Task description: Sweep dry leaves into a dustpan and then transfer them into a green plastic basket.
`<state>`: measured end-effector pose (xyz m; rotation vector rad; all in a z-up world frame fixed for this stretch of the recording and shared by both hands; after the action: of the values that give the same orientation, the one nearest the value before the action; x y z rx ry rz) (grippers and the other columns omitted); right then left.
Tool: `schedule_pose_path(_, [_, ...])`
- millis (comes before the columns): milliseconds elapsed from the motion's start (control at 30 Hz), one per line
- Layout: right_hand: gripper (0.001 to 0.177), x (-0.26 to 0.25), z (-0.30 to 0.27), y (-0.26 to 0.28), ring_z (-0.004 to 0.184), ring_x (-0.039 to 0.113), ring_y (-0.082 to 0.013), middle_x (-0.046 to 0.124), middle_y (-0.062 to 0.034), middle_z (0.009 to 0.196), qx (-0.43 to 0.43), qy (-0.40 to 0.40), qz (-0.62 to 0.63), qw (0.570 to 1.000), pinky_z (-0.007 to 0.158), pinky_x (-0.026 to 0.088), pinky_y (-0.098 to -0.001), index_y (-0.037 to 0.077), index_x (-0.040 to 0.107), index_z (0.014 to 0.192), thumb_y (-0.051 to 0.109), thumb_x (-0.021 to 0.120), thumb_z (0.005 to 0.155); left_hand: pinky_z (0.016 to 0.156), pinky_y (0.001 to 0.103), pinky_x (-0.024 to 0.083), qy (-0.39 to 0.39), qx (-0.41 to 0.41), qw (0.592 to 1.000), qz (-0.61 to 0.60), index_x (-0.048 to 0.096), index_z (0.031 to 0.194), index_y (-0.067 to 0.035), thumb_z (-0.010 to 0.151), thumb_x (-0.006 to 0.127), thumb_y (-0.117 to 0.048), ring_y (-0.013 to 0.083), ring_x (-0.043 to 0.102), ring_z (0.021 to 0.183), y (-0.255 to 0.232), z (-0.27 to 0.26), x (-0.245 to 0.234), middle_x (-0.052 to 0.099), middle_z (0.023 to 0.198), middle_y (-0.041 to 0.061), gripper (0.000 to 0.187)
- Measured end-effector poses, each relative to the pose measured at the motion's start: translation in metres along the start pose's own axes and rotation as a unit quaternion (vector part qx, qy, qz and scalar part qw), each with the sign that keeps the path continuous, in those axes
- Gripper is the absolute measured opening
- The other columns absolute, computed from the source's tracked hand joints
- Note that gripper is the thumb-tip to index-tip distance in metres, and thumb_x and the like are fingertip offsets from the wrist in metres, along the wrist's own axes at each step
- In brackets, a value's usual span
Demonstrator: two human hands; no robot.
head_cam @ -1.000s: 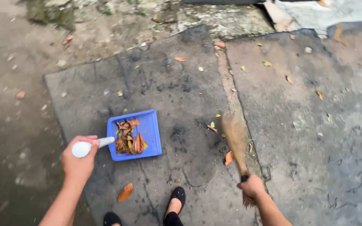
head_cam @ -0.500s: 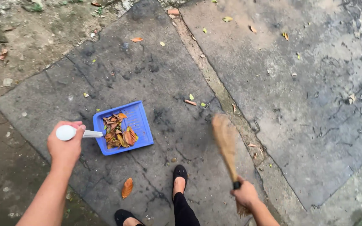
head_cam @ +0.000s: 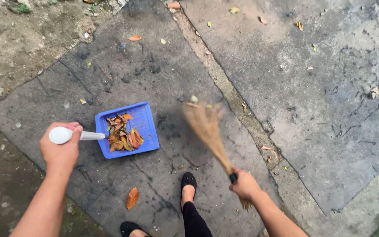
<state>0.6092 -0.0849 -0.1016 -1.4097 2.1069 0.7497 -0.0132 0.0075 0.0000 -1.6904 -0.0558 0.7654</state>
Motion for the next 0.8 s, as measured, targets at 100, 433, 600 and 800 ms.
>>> schedule_pose_path(100, [0.088,0.001,-0.045,0.002,0.113,0.068,-0.0327,0.07,-0.0163,0.12,-0.085,0.04,0.03,0.995,0.099,0.054,-0.039,0.025,0.049,0.148,0.018,0.081,0.067,0.091,0.03,0.056,0.007,-0.004,1.0,0.001,0.064,0.094,-0.004,0.093,0.079,-0.004,0.0139,0.071,0.1,0.0,0.006,0.001,0.077,0.107,0.009,0.015])
schedule_pose_path(433, [0.097,0.054,-0.086,-0.127,0.121,0.067,-0.0288,0.069,-0.0116,0.123,0.055,0.041,0.039,0.997,0.105,0.053,-0.0359,0.029,0.044,0.152,0.015,0.087,0.065,0.09,0.032,0.055,0.025,-0.009,1.0,0.013,0.062,0.093,-0.004,0.092,0.079,-0.005,0.0143,0.071,0.1,-0.002,0.011,0.001,0.076,0.108,0.01,0.017])
schedule_pose_path(600, [0.097,-0.005,-0.099,-0.04,0.116,0.068,-0.0261,0.069,-0.0073,0.118,-0.005,0.061,0.018,0.998,0.103,0.054,-0.0353,0.038,0.043,0.154,0.014,0.08,0.067,0.089,0.032,0.055,0.024,-0.021,0.999,0.023,0.063,0.093,-0.004,0.092,0.079,-0.005,0.0141,0.071,0.099,-0.01,0.009,0.0,0.077,0.108,0.009,0.016])
schedule_pose_path(800, [0.088,-0.025,-0.009,0.039,0.114,0.065,-0.0334,0.063,-0.012,0.123,0.029,-0.024,-0.049,0.998,0.099,0.053,-0.044,0.028,0.039,0.152,0.016,0.077,0.073,0.088,0.03,0.055,0.023,-0.021,0.999,-0.016,0.062,0.093,-0.005,0.092,0.077,-0.005,0.0126,0.07,0.098,0.002,0.007,0.005,0.076,0.106,0.008,0.015])
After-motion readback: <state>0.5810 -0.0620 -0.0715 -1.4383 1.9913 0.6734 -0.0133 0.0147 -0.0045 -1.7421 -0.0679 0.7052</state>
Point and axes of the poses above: each hand's wrist, its own z-axis towards the middle knuckle, its own x-axis out of the palm, y = z × x, the point moved 9 cm from there along z, towards the middle knuckle
